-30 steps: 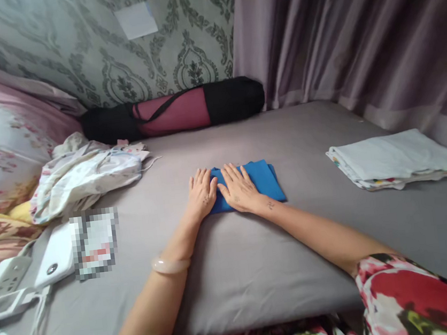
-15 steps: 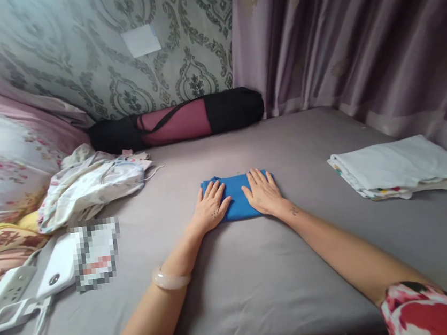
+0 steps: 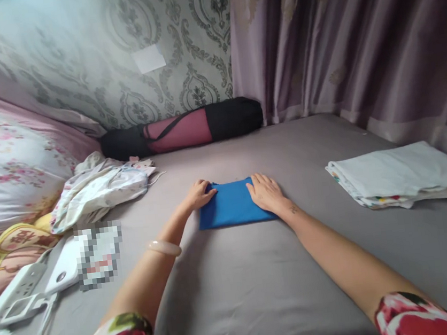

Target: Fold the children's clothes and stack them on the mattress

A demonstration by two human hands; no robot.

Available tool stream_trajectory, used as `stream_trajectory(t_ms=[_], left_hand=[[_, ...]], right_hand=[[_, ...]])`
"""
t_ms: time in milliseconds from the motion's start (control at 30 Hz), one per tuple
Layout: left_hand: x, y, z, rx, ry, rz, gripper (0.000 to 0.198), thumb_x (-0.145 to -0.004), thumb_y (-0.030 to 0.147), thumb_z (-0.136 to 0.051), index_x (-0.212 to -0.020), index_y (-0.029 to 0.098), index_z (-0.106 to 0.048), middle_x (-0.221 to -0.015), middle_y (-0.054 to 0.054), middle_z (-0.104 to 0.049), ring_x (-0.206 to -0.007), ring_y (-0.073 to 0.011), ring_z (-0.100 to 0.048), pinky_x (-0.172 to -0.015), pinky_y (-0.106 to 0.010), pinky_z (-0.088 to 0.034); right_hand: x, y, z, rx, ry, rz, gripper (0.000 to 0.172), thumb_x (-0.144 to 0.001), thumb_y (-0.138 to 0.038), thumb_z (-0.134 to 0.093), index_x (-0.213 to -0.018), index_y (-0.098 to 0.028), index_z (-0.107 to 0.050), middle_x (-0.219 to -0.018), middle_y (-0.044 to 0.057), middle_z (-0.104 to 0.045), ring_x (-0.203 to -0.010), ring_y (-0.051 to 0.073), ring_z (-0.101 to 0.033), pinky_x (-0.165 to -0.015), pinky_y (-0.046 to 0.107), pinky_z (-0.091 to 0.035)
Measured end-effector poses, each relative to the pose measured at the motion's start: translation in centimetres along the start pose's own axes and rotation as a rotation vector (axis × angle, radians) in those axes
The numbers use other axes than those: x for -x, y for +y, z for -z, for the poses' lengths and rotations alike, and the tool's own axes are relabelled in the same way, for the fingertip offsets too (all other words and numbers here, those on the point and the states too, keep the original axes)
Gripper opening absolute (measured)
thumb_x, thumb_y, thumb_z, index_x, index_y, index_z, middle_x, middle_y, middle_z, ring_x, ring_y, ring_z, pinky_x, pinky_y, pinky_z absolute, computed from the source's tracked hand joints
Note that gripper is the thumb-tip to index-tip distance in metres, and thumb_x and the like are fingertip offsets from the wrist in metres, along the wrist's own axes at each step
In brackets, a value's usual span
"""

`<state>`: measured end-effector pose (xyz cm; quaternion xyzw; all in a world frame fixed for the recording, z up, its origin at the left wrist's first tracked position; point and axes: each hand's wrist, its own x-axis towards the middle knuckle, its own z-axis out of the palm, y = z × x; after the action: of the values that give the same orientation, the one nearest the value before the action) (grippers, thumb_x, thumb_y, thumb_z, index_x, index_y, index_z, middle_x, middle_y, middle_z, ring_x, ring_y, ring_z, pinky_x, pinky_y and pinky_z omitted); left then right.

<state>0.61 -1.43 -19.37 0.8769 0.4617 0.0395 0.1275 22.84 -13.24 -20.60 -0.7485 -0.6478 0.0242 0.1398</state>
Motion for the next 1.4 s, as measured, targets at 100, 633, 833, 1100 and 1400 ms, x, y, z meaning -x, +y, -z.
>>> stream_trajectory(t_ms=[100, 633, 833, 1100, 1400], left_hand=[[-1.7, -0.7, 2.1, 0.117, -0.169, 0.001, 0.052, -0.078, 0.049, -0.058, -0.118, 0.015, -0.063, -0.121, -0.013, -0.066, -0.108, -0.0255, -0.061, -0.092, -0.032, -0.047], [0.5, 4.7, 10.1, 0.402, -0.310, -0.214, 0.026, -0.068, 0.039, -0.065, -0.073, 0.019, -0.050, -0.066, 0.005, -0.049, -0.063, -0.0112, -0.045, -0.057, -0.024, -0.032], [3.0, 8.0, 13.2, 0.485, -0.298, -0.332, 0.023, -0.071, 0.030, -0.065, -0.077, 0.019, -0.046, -0.066, 0.006, -0.047, -0.059, -0.0083, -0.043, -0.053, -0.021, -0.030], [4.0, 7.0, 15.0, 0.607, -0.193, -0.352, 0.028, -0.071, 0.031, -0.072, -0.079, 0.019, -0.048, -0.066, 0.007, -0.049, -0.058, -0.0066, -0.046, -0.054, -0.019, -0.033], [2.7, 3.8, 13.5, 0.509, 0.144, -0.316, 0.035, -0.075, 0.038, -0.071, -0.100, 0.015, -0.063, -0.083, -0.002, -0.068, -0.074, -0.0139, -0.062, -0.067, -0.025, -0.050]], right_hand=[[-0.3, 0.8, 0.4, -0.011, 0.008, 0.047, 0.046, -0.100, -0.031, -0.025, -0.131, -0.013, -0.055, -0.136, 0.014, -0.057, -0.125, 0.026, -0.050, -0.104, 0.040, -0.037], [-1.7, 3.2, 1.4, -0.215, -0.101, 0.146, 0.059, -0.091, -0.029, -0.047, -0.146, -0.008, -0.037, -0.149, 0.017, -0.043, -0.136, 0.027, -0.040, -0.111, 0.038, -0.033], [-2.3, 5.4, 4.5, -0.580, -0.159, 0.210, 0.077, -0.075, -0.026, -0.063, -0.146, -0.014, -0.037, -0.131, 0.014, -0.060, -0.117, 0.026, -0.058, -0.100, 0.038, -0.044], [-0.8, 6.2, 10.1, -0.872, -0.423, 0.266, 0.035, -0.068, -0.044, -0.074, -0.090, -0.017, -0.073, -0.090, 0.004, -0.070, -0.087, 0.022, -0.065, -0.082, 0.034, -0.049], [-1.0, 4.7, 10.6, -0.863, 0.114, 0.250, 0.028, -0.080, -0.040, -0.066, -0.097, -0.019, -0.072, -0.089, 0.003, -0.072, -0.083, 0.020, -0.066, -0.080, 0.034, -0.051]])
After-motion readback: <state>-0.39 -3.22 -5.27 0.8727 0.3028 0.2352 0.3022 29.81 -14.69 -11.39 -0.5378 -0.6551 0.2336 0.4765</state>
